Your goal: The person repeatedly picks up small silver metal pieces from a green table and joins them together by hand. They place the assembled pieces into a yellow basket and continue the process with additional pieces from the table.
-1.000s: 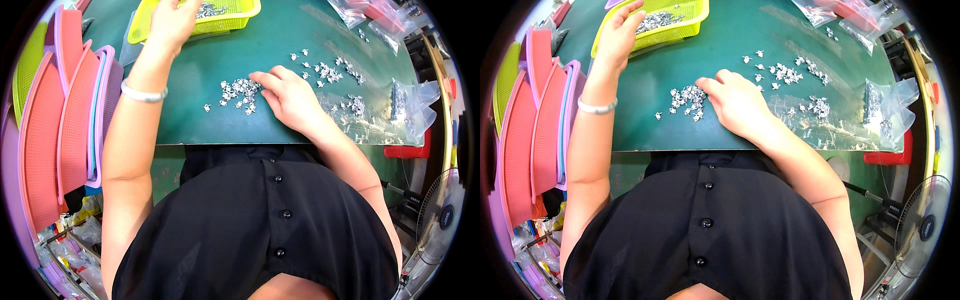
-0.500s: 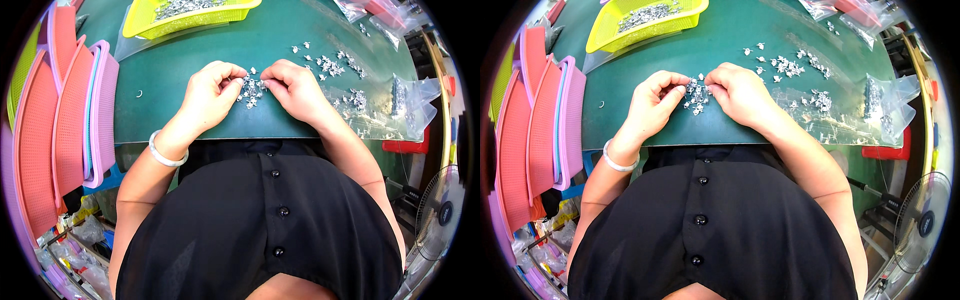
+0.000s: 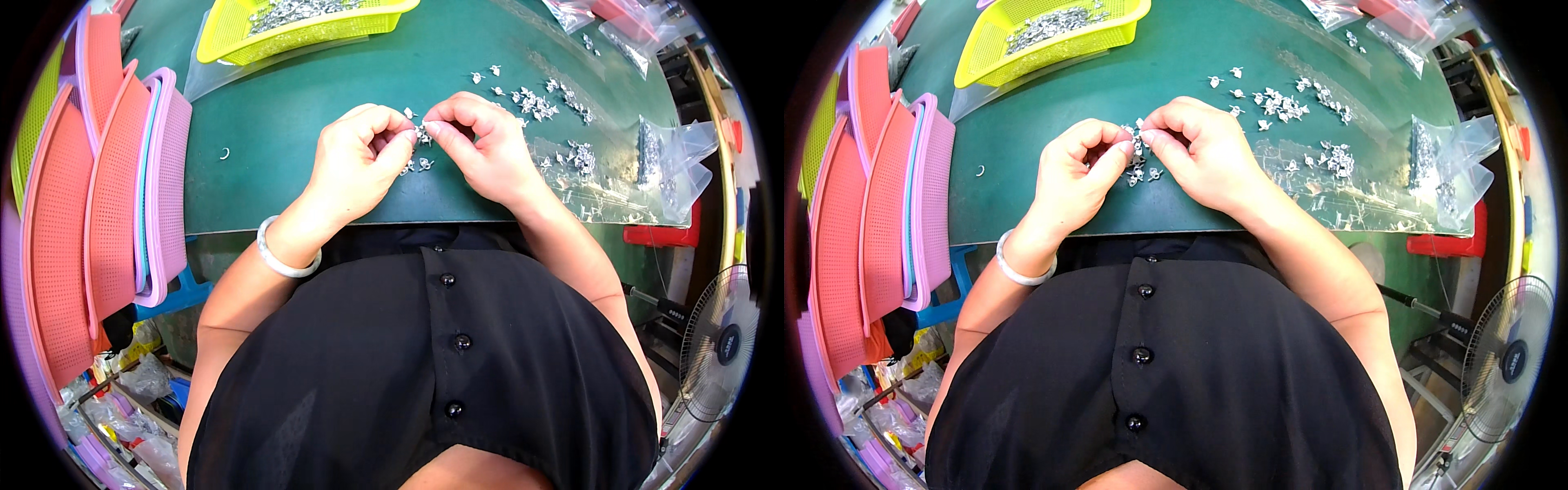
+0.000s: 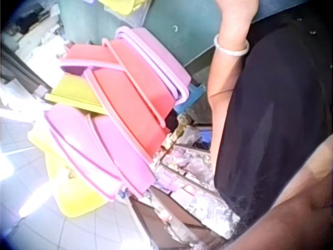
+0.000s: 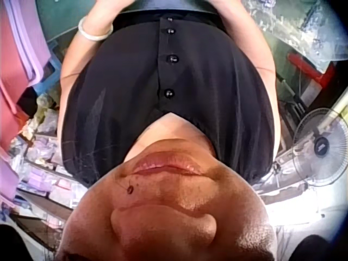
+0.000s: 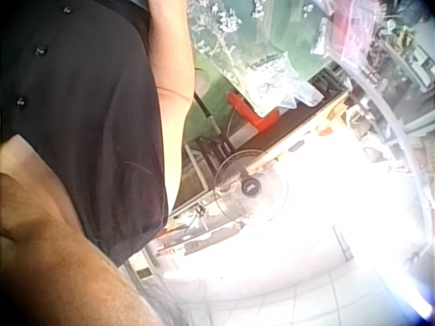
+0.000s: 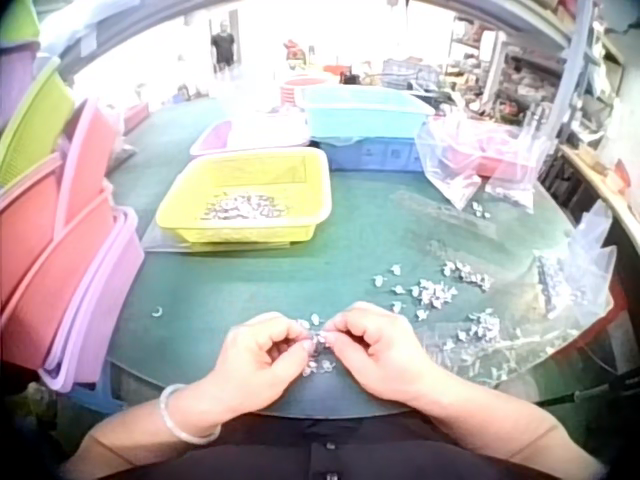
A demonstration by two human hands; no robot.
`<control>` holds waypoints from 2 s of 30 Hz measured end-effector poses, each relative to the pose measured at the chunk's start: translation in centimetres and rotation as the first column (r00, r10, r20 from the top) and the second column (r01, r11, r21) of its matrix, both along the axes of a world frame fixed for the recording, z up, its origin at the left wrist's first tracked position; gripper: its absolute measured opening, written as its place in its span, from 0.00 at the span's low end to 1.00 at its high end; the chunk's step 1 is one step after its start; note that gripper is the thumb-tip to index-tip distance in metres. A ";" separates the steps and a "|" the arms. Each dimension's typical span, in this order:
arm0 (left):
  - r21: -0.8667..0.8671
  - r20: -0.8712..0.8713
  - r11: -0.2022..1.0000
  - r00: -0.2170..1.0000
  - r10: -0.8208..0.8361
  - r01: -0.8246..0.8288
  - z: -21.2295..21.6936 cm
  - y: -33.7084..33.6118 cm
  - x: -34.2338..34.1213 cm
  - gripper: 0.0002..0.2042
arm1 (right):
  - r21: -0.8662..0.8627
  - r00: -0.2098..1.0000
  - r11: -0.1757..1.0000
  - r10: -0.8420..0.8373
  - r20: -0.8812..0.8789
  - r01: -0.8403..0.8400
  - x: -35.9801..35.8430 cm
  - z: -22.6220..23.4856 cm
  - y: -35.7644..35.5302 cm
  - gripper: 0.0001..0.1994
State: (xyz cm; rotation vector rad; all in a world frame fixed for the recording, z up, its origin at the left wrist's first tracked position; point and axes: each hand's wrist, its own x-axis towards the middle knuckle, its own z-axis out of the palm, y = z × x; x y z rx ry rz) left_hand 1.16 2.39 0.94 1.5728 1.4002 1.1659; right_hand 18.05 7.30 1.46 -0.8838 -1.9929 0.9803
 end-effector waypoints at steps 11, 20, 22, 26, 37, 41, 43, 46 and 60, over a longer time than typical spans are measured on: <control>0.018 0.111 0.999 0.993 -0.029 0.028 -0.9 0.4 0.3 0.04 | 0.050 0.992 0.998 0.023 0.124 -0.029 0.4 0.2 -0.1 0.06; -0.025 0.160 0.998 0.985 -0.057 0.062 -0.9 0.4 0.5 0.06 | 0.011 0.991 0.999 0.050 0.127 -0.052 0.8 0.0 0.0 0.07; -0.034 0.162 0.998 0.985 -0.055 0.062 -0.8 0.4 0.6 0.06 | 0.004 0.991 0.999 0.052 0.124 -0.053 0.9 0.0 -0.1 0.07; -0.025 0.176 0.997 0.982 -0.069 0.074 -1.1 0.6 0.6 0.07 | -0.005 0.992 0.998 0.056 0.117 -0.055 0.9 0.1 -0.1 0.07; -0.076 0.109 0.988 0.986 -0.125 0.133 -0.6 0.5 0.7 0.07 | 0.000 0.993 0.999 0.043 0.112 -0.043 1.2 0.1 -0.1 0.08; -0.051 0.033 0.993 0.994 -0.105 0.107 -0.5 0.5 0.8 0.06 | 0.020 0.987 0.999 0.032 0.159 -0.036 1.6 0.2 0.2 0.07; -0.067 0.016 0.995 0.998 -0.066 0.067 -0.5 0.3 0.9 0.06 | 0.093 0.974 0.996 -0.011 0.227 -0.010 2.1 0.3 0.5 0.07; -0.020 -0.039 1.000 0.999 -0.022 0.021 -0.2 0.2 0.7 0.05 | 0.328 0.907 0.944 -0.177 0.381 0.047 3.1 0.3 1.4 0.05; 0.015 -0.153 0.994 0.982 0.110 -0.109 -0.7 -0.7 -1.9 0.04 | 0.403 0.874 0.912 -0.133 0.468 -0.077 2.3 0.2 1.4 0.06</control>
